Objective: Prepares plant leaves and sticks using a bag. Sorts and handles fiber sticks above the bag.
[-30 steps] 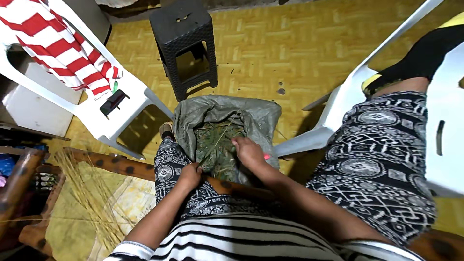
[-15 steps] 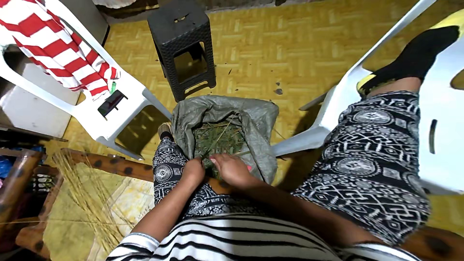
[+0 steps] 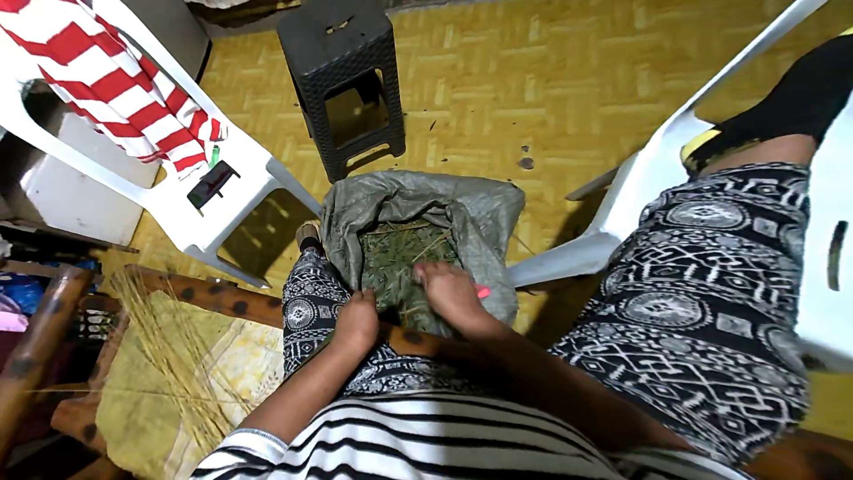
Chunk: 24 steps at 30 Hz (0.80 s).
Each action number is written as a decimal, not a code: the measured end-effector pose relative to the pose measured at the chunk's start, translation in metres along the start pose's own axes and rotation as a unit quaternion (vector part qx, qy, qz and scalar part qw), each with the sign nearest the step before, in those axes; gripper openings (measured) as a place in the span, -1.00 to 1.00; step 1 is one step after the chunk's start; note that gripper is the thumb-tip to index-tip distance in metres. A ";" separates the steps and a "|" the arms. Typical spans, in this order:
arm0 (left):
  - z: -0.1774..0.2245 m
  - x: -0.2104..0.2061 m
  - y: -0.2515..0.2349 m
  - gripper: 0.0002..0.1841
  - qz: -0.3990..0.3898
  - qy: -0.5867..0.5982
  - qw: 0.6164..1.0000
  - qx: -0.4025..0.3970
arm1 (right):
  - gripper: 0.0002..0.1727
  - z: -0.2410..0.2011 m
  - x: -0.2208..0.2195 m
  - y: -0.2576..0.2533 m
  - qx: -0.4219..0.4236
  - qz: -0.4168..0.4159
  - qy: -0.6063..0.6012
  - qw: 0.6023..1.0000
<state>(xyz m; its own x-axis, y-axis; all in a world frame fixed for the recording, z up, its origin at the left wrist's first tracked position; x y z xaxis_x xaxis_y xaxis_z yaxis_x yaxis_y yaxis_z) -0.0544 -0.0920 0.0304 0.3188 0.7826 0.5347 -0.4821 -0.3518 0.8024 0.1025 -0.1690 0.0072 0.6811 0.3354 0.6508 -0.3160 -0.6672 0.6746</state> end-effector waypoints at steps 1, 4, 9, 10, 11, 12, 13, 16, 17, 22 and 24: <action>-0.002 0.000 0.000 -0.54 -0.001 0.003 1.000 0.002 | -0.50 0.010 0.005 -0.003 -0.017 0.008 -0.016 1.000; -0.005 0.000 -0.003 -0.58 -0.019 0.030 0.999 -0.001 | -0.45 0.022 0.013 -0.008 -0.024 0.005 -0.066 0.997; 0.001 0.006 -0.013 -0.57 -0.054 0.103 0.993 -0.012 | -0.47 -0.014 -0.010 0.005 0.096 -0.066 -0.138 0.984; 0.002 0.007 -0.013 -0.57 -0.058 0.117 0.991 -0.013 | -0.47 -0.021 -0.016 0.008 0.112 -0.079 -0.145 0.980; 0.003 0.008 -0.013 -0.57 -0.062 0.130 0.989 -0.015 | -0.47 -0.026 -0.021 0.010 0.119 -0.091 -0.148 0.978; 0.004 0.009 -0.014 -0.57 -0.065 0.141 0.988 -0.015 | -0.48 -0.029 -0.024 0.011 0.122 -0.096 -0.146 0.977; 0.004 0.009 -0.014 -0.58 -0.067 0.154 0.986 -0.018 | -0.48 -0.030 -0.026 0.011 0.123 -0.095 -0.139 0.978; 0.004 0.005 -0.013 -0.61 -0.076 0.202 0.976 -0.029 | -0.48 -0.027 -0.024 0.007 0.118 -0.072 -0.105 0.985; 0.003 0.004 -0.012 -0.61 -0.081 0.215 0.973 -0.034 | -0.49 -0.025 -0.024 0.006 0.114 -0.066 -0.098 0.986; -0.007 -0.008 -0.008 -0.59 -0.108 0.279 0.953 -0.052 | -0.48 -0.018 -0.022 0.001 0.105 -0.042 -0.075 0.991; -0.011 -0.011 -0.003 -0.63 -0.115 0.290 0.949 -0.052 | -0.47 -0.014 -0.020 -0.002 0.099 -0.033 -0.063 0.993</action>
<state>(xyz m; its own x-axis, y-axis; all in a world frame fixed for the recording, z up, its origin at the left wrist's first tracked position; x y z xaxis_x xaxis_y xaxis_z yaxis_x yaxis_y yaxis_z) -0.0651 -0.0938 0.0191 -0.0635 0.9940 0.0888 -0.5420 -0.1091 0.8333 0.0805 -0.1651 -0.0018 0.7771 0.3061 0.5499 -0.1403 -0.7674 0.6256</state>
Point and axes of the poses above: each hand's wrist, its own y-axis away from the middle knuckle, its own x-axis out of the back of the hand, z = x × y, the point moved 8 cm from there along -y, towards the middle knuckle, and after that the axes turned 15 degrees about -z, right-handed, at the moved point
